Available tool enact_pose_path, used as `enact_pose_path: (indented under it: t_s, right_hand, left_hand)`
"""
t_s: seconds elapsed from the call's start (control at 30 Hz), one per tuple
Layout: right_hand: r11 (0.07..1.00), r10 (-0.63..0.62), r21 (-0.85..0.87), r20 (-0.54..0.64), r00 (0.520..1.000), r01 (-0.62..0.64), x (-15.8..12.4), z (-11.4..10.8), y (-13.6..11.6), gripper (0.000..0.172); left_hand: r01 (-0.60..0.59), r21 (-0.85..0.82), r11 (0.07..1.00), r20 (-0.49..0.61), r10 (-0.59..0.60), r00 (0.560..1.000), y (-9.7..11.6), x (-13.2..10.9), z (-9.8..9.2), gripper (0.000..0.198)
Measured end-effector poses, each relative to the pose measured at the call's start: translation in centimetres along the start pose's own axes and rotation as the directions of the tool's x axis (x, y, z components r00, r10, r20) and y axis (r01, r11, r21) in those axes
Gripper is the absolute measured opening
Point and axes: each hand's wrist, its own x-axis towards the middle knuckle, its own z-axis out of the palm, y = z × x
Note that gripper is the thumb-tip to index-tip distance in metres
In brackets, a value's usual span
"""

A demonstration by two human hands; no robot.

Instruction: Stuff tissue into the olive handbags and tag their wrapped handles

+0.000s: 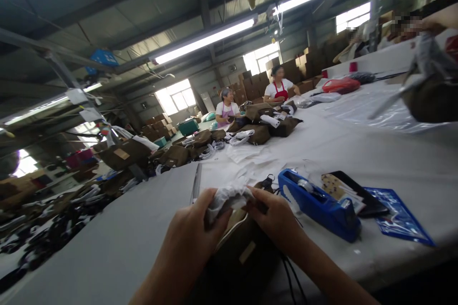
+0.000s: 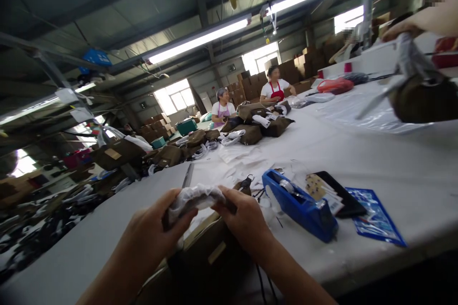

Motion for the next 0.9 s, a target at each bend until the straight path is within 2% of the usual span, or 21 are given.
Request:
enact_pose_path:
  t_s: [0.07,0.13,0.17,0.2,0.23,0.27,0.33,0.4,0.43,0.5,0.57,0.67,0.7,0.73,0.8,0.83,0.87,0.9]
  right_hand:
    - [0.999,-0.013,-0.030,-0.010,1.000,0.013,0.2,-0.1,0.2,0.038]
    - [0.997,-0.040,-0.064,-0.047,0.998,0.037,0.2,0.0,0.6,0.037]
    - [0.995,-0.060,-0.079,-0.062,0.996,0.055,0.1,0.1,0.8,0.036]
    - [0.993,-0.080,-0.094,-0.071,0.994,0.073,0.1,0.2,1.1,0.034]
    - [0.989,-0.101,-0.112,-0.071,0.992,0.093,0.1,0.2,1.5,0.033]
    - [0.983,-0.126,-0.139,-0.063,0.990,0.116,0.1,0.3,1.9,0.032]
    - [0.961,-0.178,-0.216,-0.017,0.984,0.171,0.3,0.3,2.7,0.031]
    - [0.937,-0.200,-0.285,0.043,0.979,0.204,0.3,0.0,3.5,0.030]
    - [0.930,-0.196,-0.301,0.078,0.978,0.210,0.3,-0.1,3.8,0.029]
    - [0.934,-0.173,-0.291,0.142,0.975,0.208,-0.1,-0.7,4.3,0.028]
    - [0.942,-0.176,-0.259,0.156,0.972,0.212,-1.1,-1.3,4.5,0.035]
    - [0.955,-0.207,-0.216,-0.001,0.978,0.202,-3.4,-2.5,4.8,0.038]
    - [0.963,-0.194,-0.205,-0.075,0.978,0.175,-4.2,-2.8,5.1,0.034]
    - [0.973,-0.160,-0.190,-0.144,0.977,0.131,-5.0,-3.2,5.4,0.031]
    - [0.988,-0.028,-0.153,-0.232,0.972,-0.008,-6.2,-3.8,6.2,0.026]
    - [0.987,0.049,-0.134,-0.250,0.967,-0.085,-6.6,-4.0,6.7,0.026]
    - [0.981,0.122,-0.118,-0.251,0.960,-0.155,-6.8,-4.2,7.3,0.027]
    - [0.971,0.181,-0.109,-0.239,0.954,-0.212,-7.0,-4.4,7.9,0.028]
  left_hand:
    - [-0.051,0.065,0.997,-0.091,0.057,0.994,-1.3,0.7,0.1,0.029]
    - [-0.045,0.056,0.997,-0.177,0.054,0.983,-2.3,1.4,0.0,0.033]
    - [-0.016,-0.013,1.000,-0.177,0.013,0.984,-2.5,1.6,-0.1,0.035]
    - [0.030,-0.137,0.990,-0.123,-0.047,0.991,-2.6,1.8,-0.4,0.037]
    - [0.094,-0.303,0.948,-0.025,-0.107,0.994,-2.6,1.9,-0.6,0.042]
    - [0.175,-0.477,0.861,0.099,-0.145,0.984,-2.5,2.0,-0.9,0.050]
    - [0.325,-0.736,0.594,0.288,-0.160,0.944,-2.2,2.0,-1.4,0.065]
    - [0.371,-0.865,0.337,0.334,-0.163,0.928,-2.0,2.0,-1.4,0.067]
    - [0.370,-0.897,0.243,0.334,-0.176,0.926,-2.0,1.9,-1.3,0.066]
    - [0.366,-0.922,0.128,0.337,-0.201,0.920,-1.9,1.7,-1.0,0.064]
    - [0.387,-0.917,0.100,0.360,-0.217,0.907,-1.9,1.4,-0.7,0.062]
    - [0.441,-0.884,0.154,0.389,-0.278,0.878,-2.7,1.1,-0.8,0.059]
    - [0.439,-0.872,0.215,0.363,-0.317,0.876,-3.2,1.1,-0.9,0.060]
    - [0.421,-0.847,0.324,0.296,-0.369,0.881,-3.7,1.1,-0.9,0.062]
    - [0.342,-0.681,0.648,0.030,-0.442,0.897,-4.6,1.2,-1.0,0.065]
    - [0.298,-0.533,0.792,-0.120,-0.419,0.900,-5.0,1.2,-0.9,0.063]
    - [0.261,-0.383,0.886,-0.237,-0.368,0.899,-5.2,1.1,-0.9,0.059]
    - [0.230,-0.268,0.936,-0.306,-0.309,0.901,-5.4,0.9,-0.8,0.054]
